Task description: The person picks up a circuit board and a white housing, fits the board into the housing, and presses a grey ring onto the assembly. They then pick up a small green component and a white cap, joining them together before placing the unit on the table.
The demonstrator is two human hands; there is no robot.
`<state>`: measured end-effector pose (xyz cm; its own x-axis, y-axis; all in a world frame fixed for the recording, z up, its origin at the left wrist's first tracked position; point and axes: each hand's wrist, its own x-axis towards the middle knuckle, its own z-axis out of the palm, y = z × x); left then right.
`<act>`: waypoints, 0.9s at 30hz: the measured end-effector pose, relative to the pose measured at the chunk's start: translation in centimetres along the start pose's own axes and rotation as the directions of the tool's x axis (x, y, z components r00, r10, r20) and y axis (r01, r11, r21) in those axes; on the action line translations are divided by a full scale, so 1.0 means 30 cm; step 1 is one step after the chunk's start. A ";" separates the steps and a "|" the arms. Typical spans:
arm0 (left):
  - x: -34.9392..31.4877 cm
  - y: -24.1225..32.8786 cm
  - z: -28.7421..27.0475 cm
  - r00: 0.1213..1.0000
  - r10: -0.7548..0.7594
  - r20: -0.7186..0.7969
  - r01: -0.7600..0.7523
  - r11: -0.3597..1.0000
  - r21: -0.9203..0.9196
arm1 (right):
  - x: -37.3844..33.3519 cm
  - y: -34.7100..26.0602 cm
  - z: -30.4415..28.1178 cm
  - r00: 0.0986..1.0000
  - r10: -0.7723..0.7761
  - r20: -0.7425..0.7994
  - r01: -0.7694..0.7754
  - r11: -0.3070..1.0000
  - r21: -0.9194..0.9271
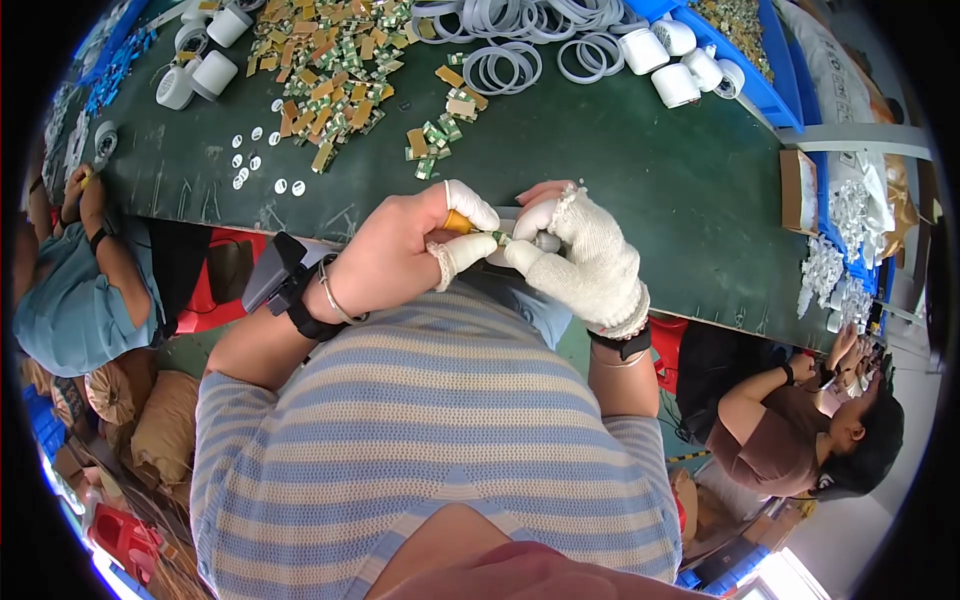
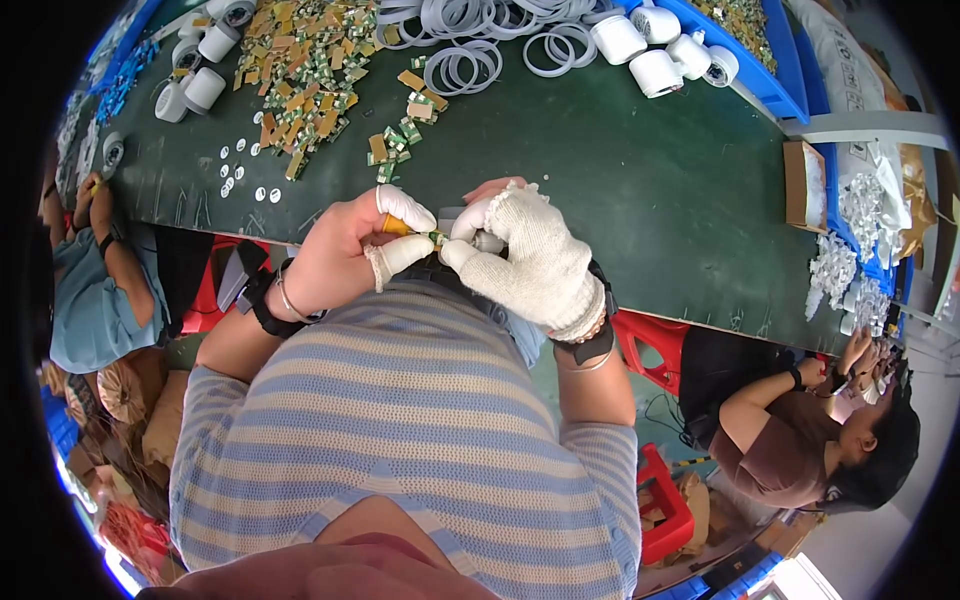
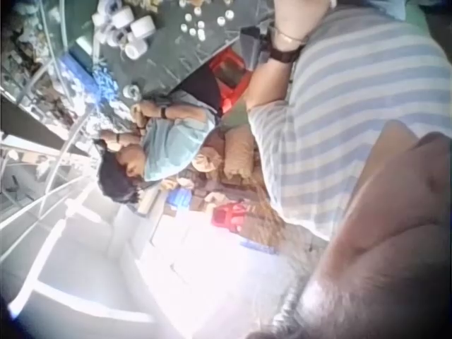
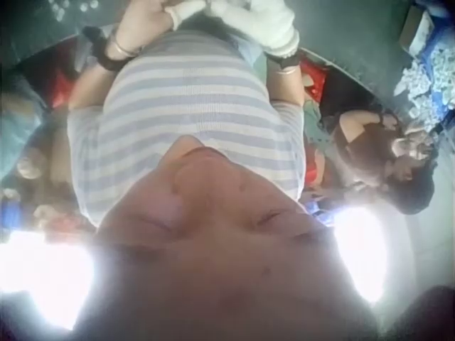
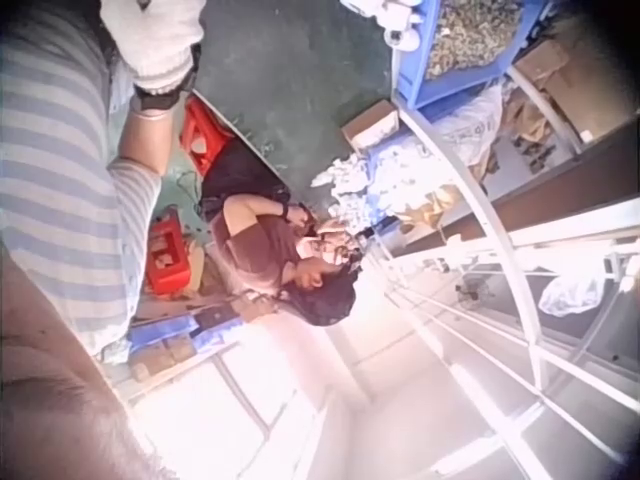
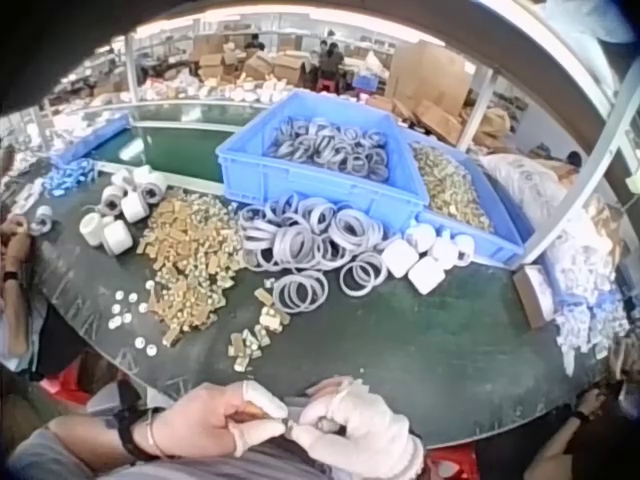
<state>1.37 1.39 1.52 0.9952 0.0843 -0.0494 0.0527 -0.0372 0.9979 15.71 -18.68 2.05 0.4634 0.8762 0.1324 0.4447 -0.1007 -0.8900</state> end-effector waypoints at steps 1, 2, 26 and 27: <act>0.001 -0.001 -0.005 1.000 0.016 0.022 -0.017 1.000 0.019 | 0.000 0.007 -0.001 1.000 -0.006 0.012 0.006 1.000 -0.006; 0.002 -0.002 -0.010 0.998 0.032 0.045 -0.034 0.999 0.038 | 0.001 0.012 -0.004 1.000 -0.012 0.024 0.013 1.000 -0.013; 0.010 -0.009 -0.016 0.954 -0.181 0.237 0.259 0.898 -0.356 | 0.047 0.016 -0.050 0.956 0.018 0.291 -0.024 1.000 0.015; 0.009 -0.008 -0.016 0.954 -0.181 0.239 0.260 0.898 -0.355 | 0.043 0.020 -0.043 0.957 0.020 0.290 -0.025 1.000 0.014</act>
<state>1.58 1.90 1.29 0.9595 -0.1512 -0.2377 0.2764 0.3421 0.8981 17.56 -18.21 2.25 0.2302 0.9730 -0.0171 0.4220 -0.1157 -0.8992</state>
